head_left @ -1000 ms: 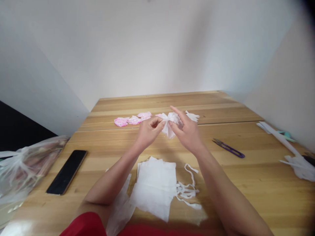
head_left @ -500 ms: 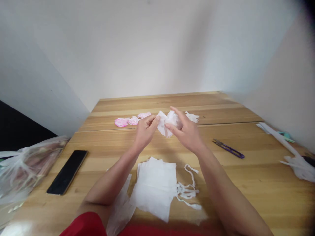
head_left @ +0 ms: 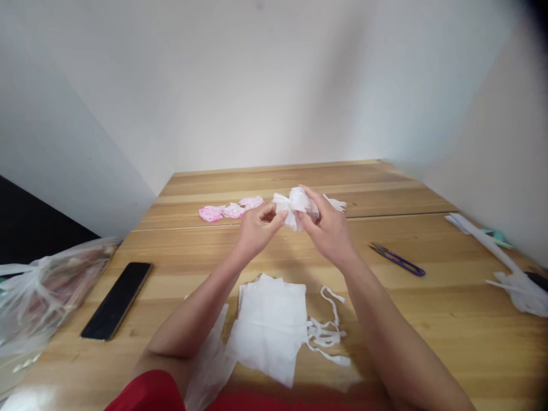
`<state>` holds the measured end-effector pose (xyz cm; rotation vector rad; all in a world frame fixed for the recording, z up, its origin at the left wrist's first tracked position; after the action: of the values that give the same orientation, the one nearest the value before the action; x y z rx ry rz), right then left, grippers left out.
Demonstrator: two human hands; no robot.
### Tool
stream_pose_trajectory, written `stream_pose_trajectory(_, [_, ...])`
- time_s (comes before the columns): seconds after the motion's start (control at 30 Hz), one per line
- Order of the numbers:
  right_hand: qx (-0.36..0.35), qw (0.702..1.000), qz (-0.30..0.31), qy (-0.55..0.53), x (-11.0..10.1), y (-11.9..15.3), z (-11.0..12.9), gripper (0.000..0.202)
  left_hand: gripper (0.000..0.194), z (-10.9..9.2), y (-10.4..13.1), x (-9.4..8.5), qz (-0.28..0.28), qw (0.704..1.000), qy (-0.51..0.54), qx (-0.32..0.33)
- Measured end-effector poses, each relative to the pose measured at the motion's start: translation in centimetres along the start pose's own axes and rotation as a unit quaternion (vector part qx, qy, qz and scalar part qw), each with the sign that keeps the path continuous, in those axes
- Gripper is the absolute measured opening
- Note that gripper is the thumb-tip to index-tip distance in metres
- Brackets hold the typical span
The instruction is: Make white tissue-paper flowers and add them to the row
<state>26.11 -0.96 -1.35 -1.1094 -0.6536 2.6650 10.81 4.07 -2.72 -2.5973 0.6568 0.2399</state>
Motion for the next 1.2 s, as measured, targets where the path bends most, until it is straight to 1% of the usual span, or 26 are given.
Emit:
stream_pose_trajectory(0.1, [0.006, 1.0, 0.003, 0.0, 0.0, 0.0, -0.3, 0.051, 0.03, -0.3, 0.1, -0.5, -0.034, 0.999, 0.003, 0.008])
stream_pose_trajectory(0.23, [0.016, 1.0, 0.012, -0.009, 0.2, 0.1, -0.8, 0.053, 0.034, -0.6, 0.1, -1.0, -0.048, 0.998, 0.028, 0.017])
stream_pose_trajectory(0.3, [0.02, 1.0, 0.015, -0.009, 0.3, 0.1, -0.8, 0.052, 0.035, -0.6, 0.2, -1.0, -0.046, 0.998, 0.045, 0.027])
stream_pose_trajectory(0.4, [0.012, 1.0, 0.021, -0.017, 0.2, 0.2, -0.5, 0.05, 0.036, -0.5, 0.1, -0.7, -0.028, 0.997, 0.065, 0.039])
stream_pose_trajectory(0.5, [0.002, 0.999, 0.043, -0.029, 0.1, 0.3, 0.0, 0.048, 0.037, -0.6, 0.1, -0.4, -0.012, 0.996, 0.076, 0.045])
stream_pose_trajectory(0.67, [0.001, 0.998, 0.063, -0.012, 0.1, 0.3, 0.5, 0.055, 0.04, -0.7, 0.1, -0.3, -0.011, 0.997, 0.06, 0.048])
stream_pose_trajectory(0.77, [0.002, 0.999, 0.052, 0.008, 0.2, 0.3, 0.4, 0.05, 0.042, -0.8, 0.2, -0.4, -0.014, 0.998, 0.043, 0.054])
stream_pose_trajectory(0.83, [0.0, 0.999, 0.04, 0.017, 0.1, 0.3, 0.3, 0.046, 0.044, -0.7, 0.2, -0.6, -0.032, 0.997, 0.036, 0.054])
stream_pose_trajectory(0.93, [-0.013, 0.999, 0.025, 0.025, 0.0, 0.2, 0.3, 0.046, 0.047, -0.8, 0.4, -0.9, -0.072, 0.995, 0.04, 0.052])
stream_pose_trajectory(1.03, [-0.025, 0.999, 0.02, 0.029, -0.1, 0.2, 0.4, 0.047, 0.047, -1.0, 0.5, -1.0, -0.09, 0.993, 0.057, 0.05])
stream_pose_trajectory(1.1, [-0.02, 0.999, 0.021, 0.029, -0.1, 0.1, 0.4, 0.047, 0.041, -1.2, 0.5, -1.1, -0.105, 0.99, 0.08, 0.056])
stream_pose_trajectory(1.2, [-0.011, 0.999, 0.024, 0.026, -0.1, 0.2, 0.3, 0.047, 0.026, -1.1, 0.5, -1.5, -0.149, 0.98, 0.115, 0.071])
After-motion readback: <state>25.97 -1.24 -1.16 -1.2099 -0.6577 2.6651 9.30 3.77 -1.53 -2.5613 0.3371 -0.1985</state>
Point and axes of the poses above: each hand's wrist, its own y-axis away from the middle knuckle, its own x-axis out of the palm, z = x × y, the point moved 4 cm from there along -y, towards the middle knuckle, and after that the axes turned 9 degrees about z, right-handed, at the moved point
